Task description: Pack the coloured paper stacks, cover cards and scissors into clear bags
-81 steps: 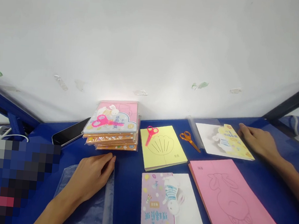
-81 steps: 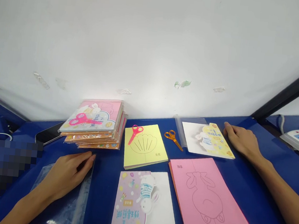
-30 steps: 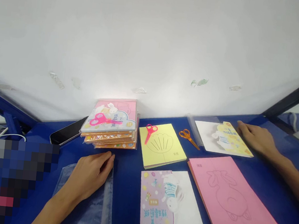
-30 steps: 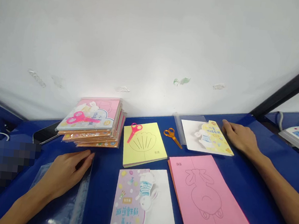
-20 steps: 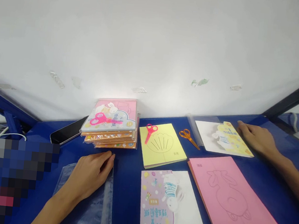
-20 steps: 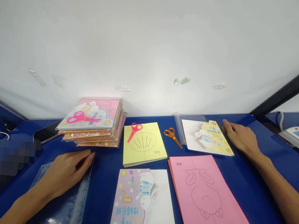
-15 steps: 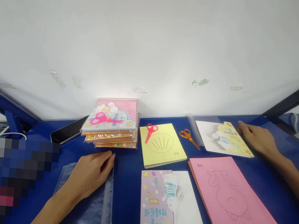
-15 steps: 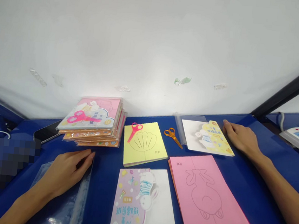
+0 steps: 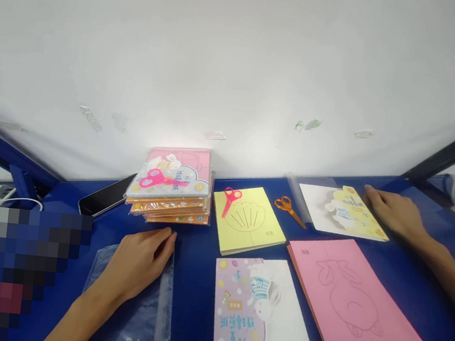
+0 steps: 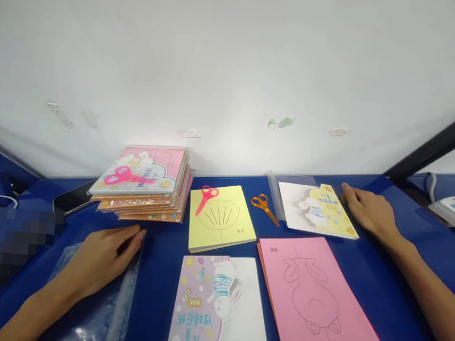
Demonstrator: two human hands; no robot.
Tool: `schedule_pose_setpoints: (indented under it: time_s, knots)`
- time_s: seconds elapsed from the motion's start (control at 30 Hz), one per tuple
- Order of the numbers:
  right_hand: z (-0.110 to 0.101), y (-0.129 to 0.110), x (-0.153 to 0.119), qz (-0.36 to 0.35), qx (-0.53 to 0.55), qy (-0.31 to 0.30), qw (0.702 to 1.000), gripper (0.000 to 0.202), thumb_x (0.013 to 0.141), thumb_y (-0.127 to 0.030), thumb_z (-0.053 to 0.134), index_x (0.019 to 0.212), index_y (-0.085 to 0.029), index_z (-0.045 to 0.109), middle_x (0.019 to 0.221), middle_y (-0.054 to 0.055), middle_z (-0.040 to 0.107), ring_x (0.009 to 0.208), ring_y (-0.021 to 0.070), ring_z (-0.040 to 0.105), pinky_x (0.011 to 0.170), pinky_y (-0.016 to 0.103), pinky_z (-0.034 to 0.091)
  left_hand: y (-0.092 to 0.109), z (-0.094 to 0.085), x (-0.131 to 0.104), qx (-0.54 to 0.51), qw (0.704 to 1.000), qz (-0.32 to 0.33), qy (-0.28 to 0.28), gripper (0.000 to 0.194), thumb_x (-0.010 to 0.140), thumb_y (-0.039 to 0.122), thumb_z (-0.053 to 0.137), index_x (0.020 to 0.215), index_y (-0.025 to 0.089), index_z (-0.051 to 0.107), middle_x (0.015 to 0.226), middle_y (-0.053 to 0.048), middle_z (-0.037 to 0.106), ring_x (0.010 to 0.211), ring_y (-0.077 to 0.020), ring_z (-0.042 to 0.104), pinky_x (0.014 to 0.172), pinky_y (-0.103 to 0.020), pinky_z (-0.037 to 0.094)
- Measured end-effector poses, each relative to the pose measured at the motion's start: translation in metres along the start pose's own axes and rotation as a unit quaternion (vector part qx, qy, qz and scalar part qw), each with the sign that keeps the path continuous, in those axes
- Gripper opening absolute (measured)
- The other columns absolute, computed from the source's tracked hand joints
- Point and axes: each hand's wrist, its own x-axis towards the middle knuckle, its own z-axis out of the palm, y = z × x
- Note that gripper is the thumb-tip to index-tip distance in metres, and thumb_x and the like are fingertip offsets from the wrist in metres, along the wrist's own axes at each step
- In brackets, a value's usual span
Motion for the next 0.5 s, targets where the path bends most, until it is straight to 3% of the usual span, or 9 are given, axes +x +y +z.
schedule_pose_setpoints:
  time_s: [0.5]
  knots:
    - [0.0028, 0.0024, 0.0014, 0.001, 0.005, 0.018, 1.000, 0.059, 0.101, -0.054, 0.025, 0.097, -0.018, 0.072, 0.093, 0.018, 0.074, 0.084, 0.0321, 0.063, 0.072, 0.037, 0.038, 0.0010, -0.0012, 0.0002, 0.001, 1.000, 0.001, 0.003, 0.038, 0.104, 0.035, 0.035, 0.072, 0.024, 0.052, 0.068, -0.001, 0.067, 0.061, -0.0186, 0.064, 0.060, -0.030, 0.034]
